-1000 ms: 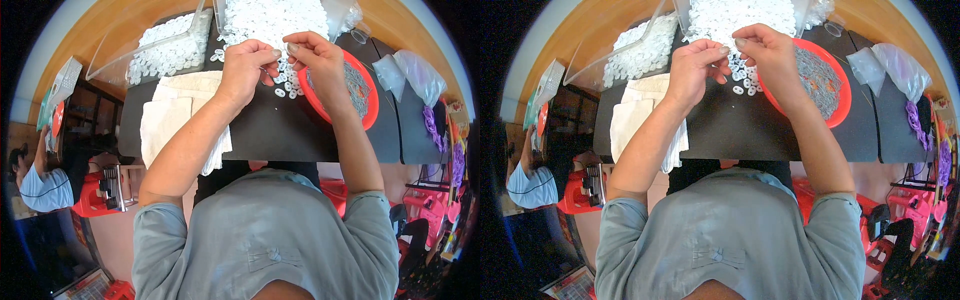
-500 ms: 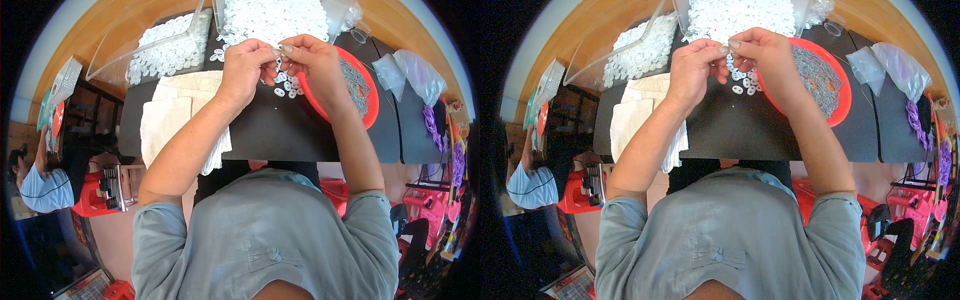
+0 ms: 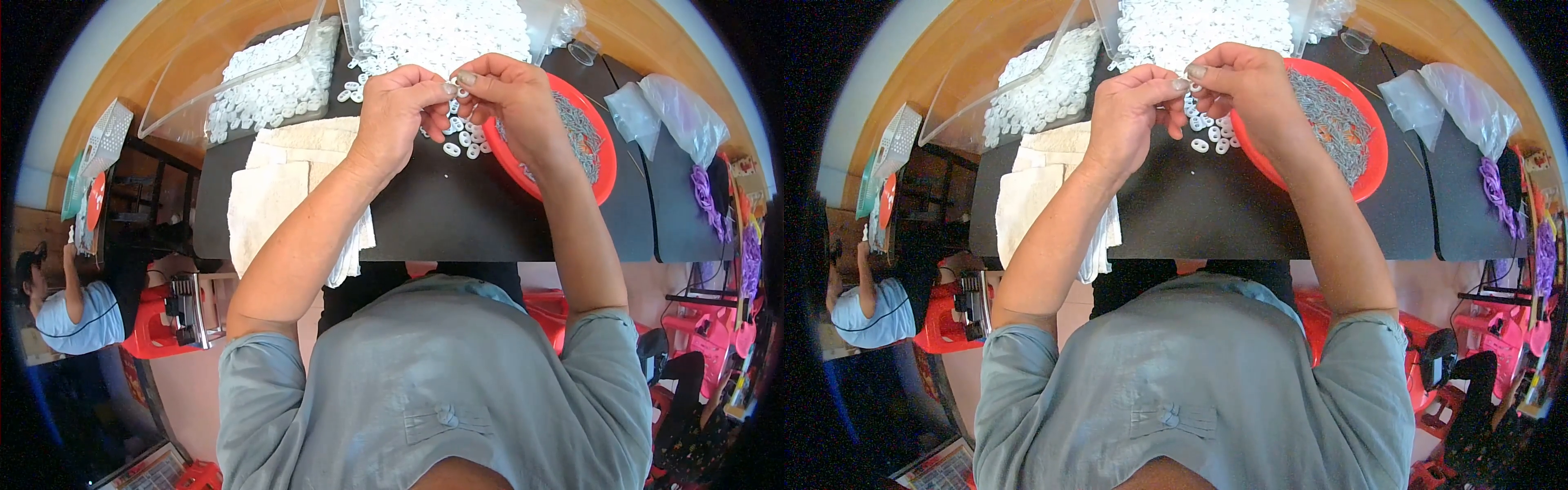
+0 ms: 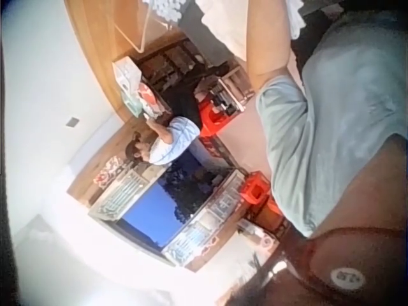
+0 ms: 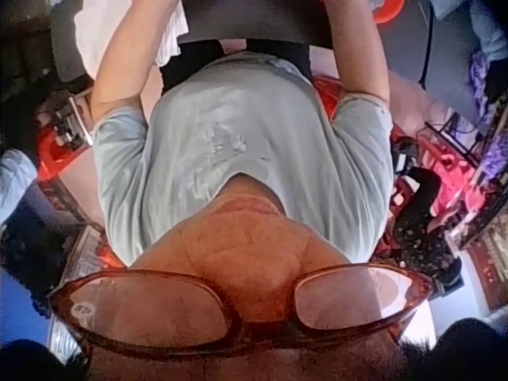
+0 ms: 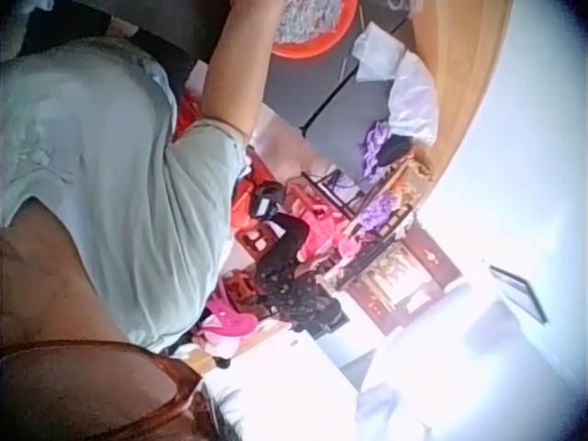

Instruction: Assembling small metal pins into white plastic circular rings at a workshop table.

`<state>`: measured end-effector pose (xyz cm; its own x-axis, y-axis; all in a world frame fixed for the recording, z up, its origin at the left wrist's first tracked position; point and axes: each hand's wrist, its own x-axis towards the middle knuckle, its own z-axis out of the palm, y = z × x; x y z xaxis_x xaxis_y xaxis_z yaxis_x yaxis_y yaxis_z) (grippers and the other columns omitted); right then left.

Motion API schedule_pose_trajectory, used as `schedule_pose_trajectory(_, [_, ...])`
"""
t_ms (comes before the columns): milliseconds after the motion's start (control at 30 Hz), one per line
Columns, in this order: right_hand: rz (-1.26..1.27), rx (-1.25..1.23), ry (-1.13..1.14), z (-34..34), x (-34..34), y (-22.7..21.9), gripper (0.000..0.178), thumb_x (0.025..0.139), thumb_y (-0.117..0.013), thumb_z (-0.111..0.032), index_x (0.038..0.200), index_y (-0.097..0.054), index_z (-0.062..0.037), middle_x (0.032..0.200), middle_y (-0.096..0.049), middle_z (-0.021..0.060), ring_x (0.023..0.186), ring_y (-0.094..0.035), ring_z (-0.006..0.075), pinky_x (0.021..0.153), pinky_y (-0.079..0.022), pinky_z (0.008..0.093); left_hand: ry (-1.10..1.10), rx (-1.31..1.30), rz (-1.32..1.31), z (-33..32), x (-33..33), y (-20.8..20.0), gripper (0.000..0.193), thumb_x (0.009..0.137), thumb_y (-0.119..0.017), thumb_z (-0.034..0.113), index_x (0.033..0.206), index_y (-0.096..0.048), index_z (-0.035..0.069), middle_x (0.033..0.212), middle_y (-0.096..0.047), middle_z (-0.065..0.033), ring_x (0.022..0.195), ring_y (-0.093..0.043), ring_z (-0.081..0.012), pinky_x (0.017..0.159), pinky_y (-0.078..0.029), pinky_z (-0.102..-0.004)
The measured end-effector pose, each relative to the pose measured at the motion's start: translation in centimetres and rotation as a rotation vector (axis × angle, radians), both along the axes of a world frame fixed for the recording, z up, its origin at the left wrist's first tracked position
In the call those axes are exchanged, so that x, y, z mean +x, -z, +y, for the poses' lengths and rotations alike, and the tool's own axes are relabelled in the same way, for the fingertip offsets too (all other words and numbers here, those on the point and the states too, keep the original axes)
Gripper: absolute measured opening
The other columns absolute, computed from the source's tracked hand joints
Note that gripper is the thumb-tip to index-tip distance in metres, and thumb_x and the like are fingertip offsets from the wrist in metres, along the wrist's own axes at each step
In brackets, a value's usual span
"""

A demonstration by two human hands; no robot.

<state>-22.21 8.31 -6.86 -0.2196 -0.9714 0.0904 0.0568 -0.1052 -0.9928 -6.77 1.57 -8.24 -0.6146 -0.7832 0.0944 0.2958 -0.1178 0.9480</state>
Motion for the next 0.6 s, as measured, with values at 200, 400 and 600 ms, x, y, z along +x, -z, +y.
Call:
schedule_pose_trajectory(200, [0.006,0.003,0.064,0.0,1.1,0.0,0.012,0.089,-0.063,-0.010,0.092,-0.065,0.0016,0.073,-0.061,0.0030,0.064,-0.054,0.0076,0.058,-0.042,0.0198,-0.007,-0.038,-0.008,-0.1,-0.1,0.2,0.012,0.082,-0.064,0.010,0.078,-0.061,-0.001,0.064,-0.058,-0.0060,0.052,-0.056,-0.0123,0.043,-0.045,-0.0238])
schedule_pose_trajectory(400, [-0.014,0.005,0.053,0.3,1.1,-0.2,0.013,0.090,-0.061,-0.009,0.095,-0.066,0.0020,0.074,-0.061,0.0031,0.064,-0.054,0.0079,0.060,-0.043,0.0197,-0.016,-0.022,-0.014,-0.2,0.0,0.3,0.013,0.082,-0.064,0.011,0.078,-0.061,-0.001,0.064,-0.058,-0.0060,0.052,-0.057,-0.0124,0.044,-0.046,-0.0238])
schedule_pose_trajectory(600, [0.001,-0.010,-0.007,0.5,0.8,-0.5,0.015,0.091,-0.059,-0.009,0.098,-0.065,0.0032,0.078,-0.062,0.0046,0.067,-0.056,0.0092,0.062,-0.046,0.0210,-0.027,0.000,0.005,-0.3,0.1,0.3,0.012,0.083,-0.062,0.010,0.079,-0.061,-0.001,0.065,-0.058,-0.0063,0.052,-0.056,-0.0125,0.044,-0.046,-0.0239])
